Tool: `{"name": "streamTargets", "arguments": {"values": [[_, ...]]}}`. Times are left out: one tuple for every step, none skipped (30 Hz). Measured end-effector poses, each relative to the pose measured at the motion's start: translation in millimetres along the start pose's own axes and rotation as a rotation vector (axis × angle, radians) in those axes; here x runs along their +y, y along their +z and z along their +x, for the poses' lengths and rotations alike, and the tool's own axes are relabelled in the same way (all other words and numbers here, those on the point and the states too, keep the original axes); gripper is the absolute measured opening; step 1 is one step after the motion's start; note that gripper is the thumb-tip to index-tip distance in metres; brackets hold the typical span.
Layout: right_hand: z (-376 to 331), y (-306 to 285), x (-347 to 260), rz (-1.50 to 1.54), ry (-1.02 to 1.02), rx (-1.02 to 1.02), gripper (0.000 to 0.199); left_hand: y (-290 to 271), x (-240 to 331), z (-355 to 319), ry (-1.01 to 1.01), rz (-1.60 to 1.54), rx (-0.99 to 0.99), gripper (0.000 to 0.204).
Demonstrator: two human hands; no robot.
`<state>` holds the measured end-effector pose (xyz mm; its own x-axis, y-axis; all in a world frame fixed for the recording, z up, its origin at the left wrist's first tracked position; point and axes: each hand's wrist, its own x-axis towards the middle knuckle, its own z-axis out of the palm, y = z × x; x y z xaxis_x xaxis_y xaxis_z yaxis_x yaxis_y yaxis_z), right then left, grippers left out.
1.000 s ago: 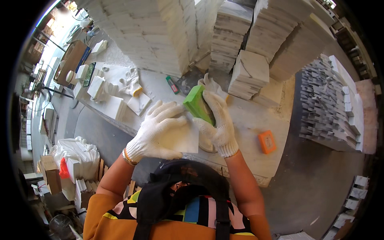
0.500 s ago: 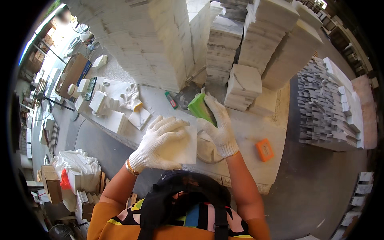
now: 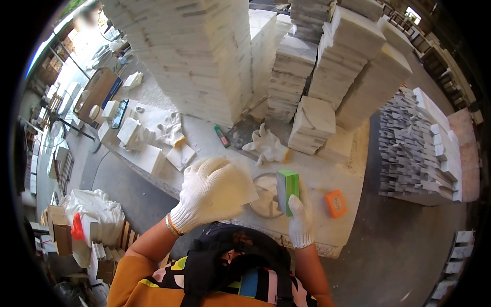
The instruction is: The person applies a white paste to the edges of small rectangular blocks using a metal tool, then smooths and sands the edges with orange and green sanding blocks. The person handles the blocks one at a time, rotating them to treat different sides.
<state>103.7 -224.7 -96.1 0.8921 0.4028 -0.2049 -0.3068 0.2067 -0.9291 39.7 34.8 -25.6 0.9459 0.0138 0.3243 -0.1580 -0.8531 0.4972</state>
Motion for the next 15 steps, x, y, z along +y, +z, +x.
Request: {"name": "streamTargets", "arguments": {"values": [[0.9, -0.4, 5.5, 0.004, 0.0, -0.001, 0.079, 4.3, -0.4, -0.3, -0.019, 0.042, 0.016, 0.077], [3.9, 1.4, 9.9, 0.022, -0.014, -0.002, 0.078, 7.0, -0.6, -0.7, -0.039, 0.084, 0.032, 0.076], [8.9, 5.6, 12.9, 0.039, -0.028, -0.003, 0.077, 8.3, -1.9, -1.9, -0.06, 0.127, 0.049, 0.076], [10.8, 8.7, 16.9, 0.054, -0.035, -0.001, 0.076, 8.3, -4.4, -5.3, -0.108, 0.084, -0.002, 0.077], [11.5, 11.8, 19.5, 0.06, -0.032, -0.014, 0.075, 5.7, -8.4, -8.5, -0.156, 0.041, -0.052, 0.078], [11.7, 15.2, 21.3, 0.067, -0.029, -0.028, 0.075, 3.5, -13.3, -13.1, -0.204, -0.001, -0.101, 0.079], [13.1, 18.1, 21.9, 0.071, -0.032, -0.044, 0.074, -0.8, -20.0, -17.7, -0.165, 0.016, -0.126, 0.079], [13.0, 20.1, 22.8, 0.079, -0.031, -0.039, 0.074, -7.5, -26.7, -22.4, -0.122, 0.034, -0.149, 0.078], [13.0, 21.7, 23.8, 0.088, -0.029, -0.033, 0.074, -13.7, -31.1, -25.3, -0.079, 0.052, -0.173, 0.078], [12.8, 24.0, 23.0, 0.095, -0.026, -0.03, 0.074, -24.9, -30.6, -22.7, -0.12, 0.007, -0.286, 0.079], [12.8, 25.5, 22.1, 0.095, -0.021, -0.021, 0.075, -26.3, -31.4, -20.8, -0.036, 0.08, -0.262, 0.082], [12.7, 26.4, 21.2, 0.096, -0.016, -0.009, 0.076, -27.2, -31.5, -18.9, 0.049, 0.153, -0.237, 0.084], [12.5, 28.7, 19.1, 0.096, -0.01, -0.003, 0.077, -29.5, -30.9, -17.3, 0.13, 0.228, -0.21, 0.086], [11.4, 32.2, 17.0, 0.073, -0.035, 0.001, 0.078, -28.2, -30.6, -13.5, 0.145, 0.176, -0.24, 0.089], [9.6, 36.2, 15.1, 0.051, -0.06, 0.006, 0.078, -23.4, -30.3, -8.6, 0.161, 0.125, -0.269, 0.091]]}}
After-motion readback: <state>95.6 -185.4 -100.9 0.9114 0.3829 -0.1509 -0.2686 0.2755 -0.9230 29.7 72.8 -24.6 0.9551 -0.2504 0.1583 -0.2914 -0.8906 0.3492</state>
